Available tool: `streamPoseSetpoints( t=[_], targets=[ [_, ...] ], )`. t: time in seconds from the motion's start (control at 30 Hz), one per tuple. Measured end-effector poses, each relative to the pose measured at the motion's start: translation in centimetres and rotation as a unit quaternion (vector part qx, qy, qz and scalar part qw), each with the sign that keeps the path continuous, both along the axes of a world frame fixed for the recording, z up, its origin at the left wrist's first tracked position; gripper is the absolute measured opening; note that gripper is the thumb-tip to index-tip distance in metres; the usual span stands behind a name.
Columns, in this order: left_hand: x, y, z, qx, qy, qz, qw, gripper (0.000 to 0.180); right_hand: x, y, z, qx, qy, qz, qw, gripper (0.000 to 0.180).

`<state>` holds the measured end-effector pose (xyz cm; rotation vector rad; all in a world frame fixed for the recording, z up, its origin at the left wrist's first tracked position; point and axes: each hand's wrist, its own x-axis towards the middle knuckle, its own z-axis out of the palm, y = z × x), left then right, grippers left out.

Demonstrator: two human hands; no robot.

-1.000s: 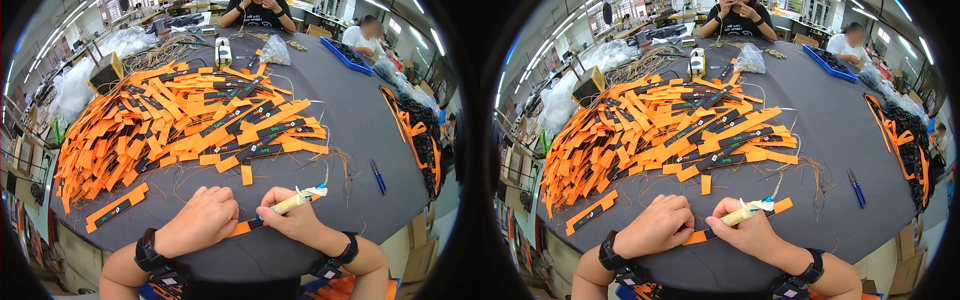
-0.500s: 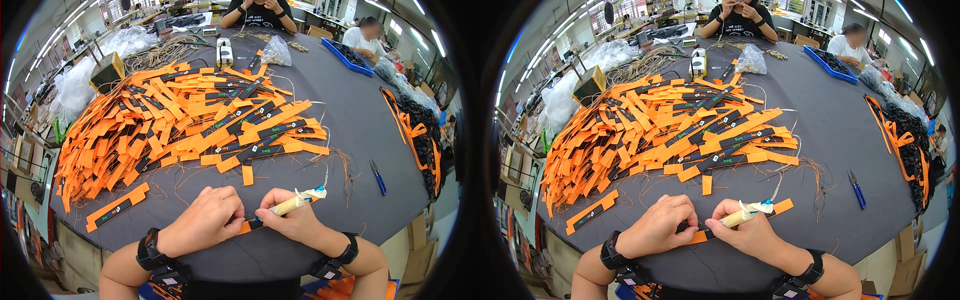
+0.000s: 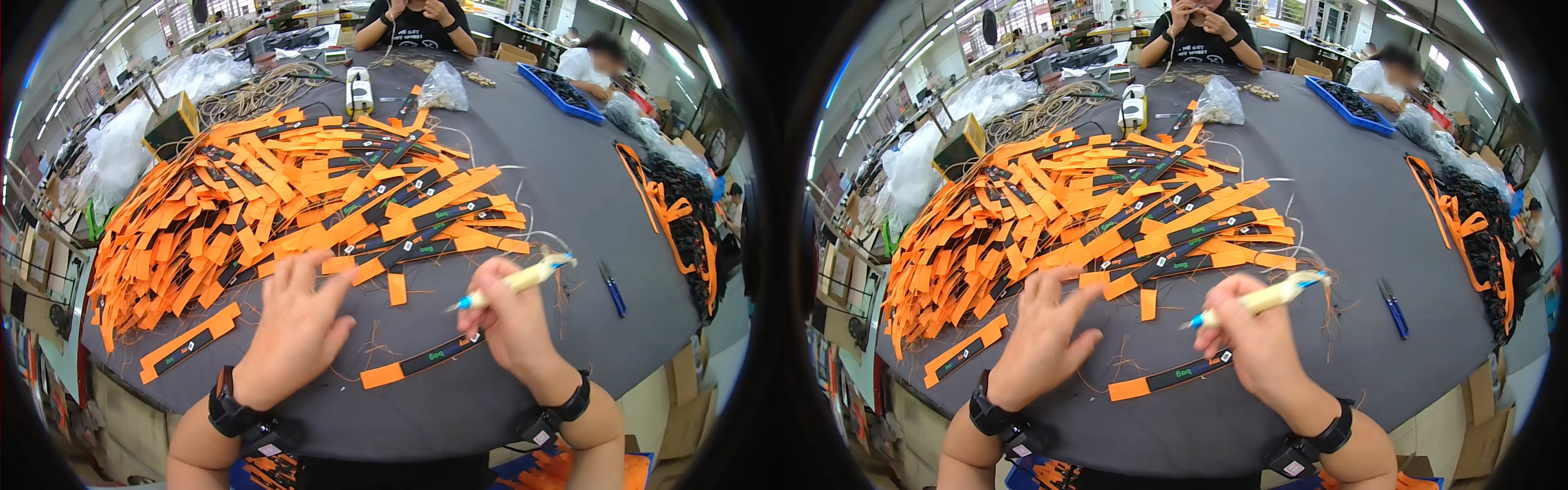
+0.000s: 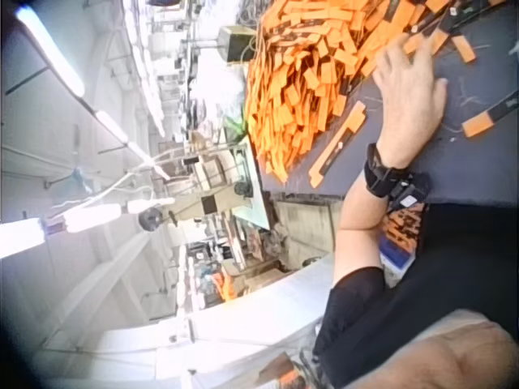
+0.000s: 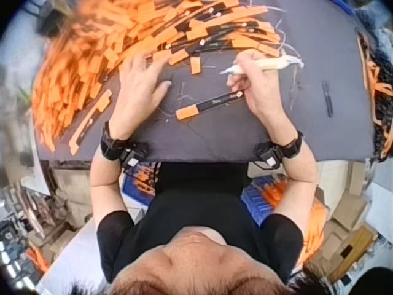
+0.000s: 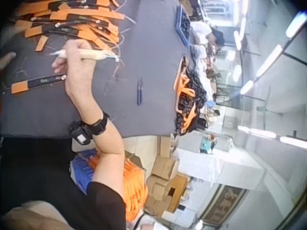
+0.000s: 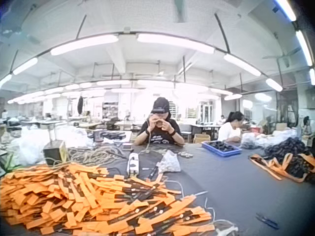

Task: The person assembles orange lanyards by applying glue to the ends of the straps and attaching small black components. They repeatedly pick up lanyards from a pile, apply glue, attach the components, and place the finished items into a blue bin.

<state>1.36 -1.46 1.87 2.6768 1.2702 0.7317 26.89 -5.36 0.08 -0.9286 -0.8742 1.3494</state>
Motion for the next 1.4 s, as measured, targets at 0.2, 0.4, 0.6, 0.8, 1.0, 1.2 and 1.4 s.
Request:
streamPoseSetpoints(
  t=[0.2, 0.4, 0.6, 0.8, 1.0, 1.2, 1.4],
  targets=[
    [3.7, -2.7, 0.8, -0.106, 0.088, -0.166, 0.976, 0.033, 6.4, 2.1, 2.5, 0.062, 0.122, -0.156, 0.978, 0.021],
    [6.7, -1.6, -0.8, -0.087, 0.121, -0.173, 0.974, 0.019, 9.5, 2.6, 2.3, 0.024, 0.229, -0.178, 0.957, 0.02],
    [7.4, -2.0, -1.4, -0.095, 0.083, -0.152, 0.98, 0.007, 9.4, 2.4, 2.4, 0.037, 0.233, -0.163, 0.958, 0.02],
    [5.8, -1.5, 0.8, -0.391, -0.082, -0.132, 0.907, 0.015, 9.8, 2.2, 2.2, 0.024, 0.22, -0.184, 0.958, 0.021],
    [1.5, -1.9, 0.2, -0.468, -0.17, -0.063, 0.865, 0.014, 9.0, 2.7, 2.0, 0.016, 0.221, -0.178, 0.959, 0.019],
    [-8.4, -4.5, 3.5, -0.221, -0.228, 0.116, 0.941, 0.011, 10.9, 2.3, 0.6, 0.042, 0.219, -0.18, 0.958, 0.015],
    [-21.1, -8.0, 2.2, -0.154, -0.162, 0.271, 0.936, 0.012, 7.9, 2.1, 1.7, 0.008, 0.214, -0.161, 0.963, 0.018]
  ],
)
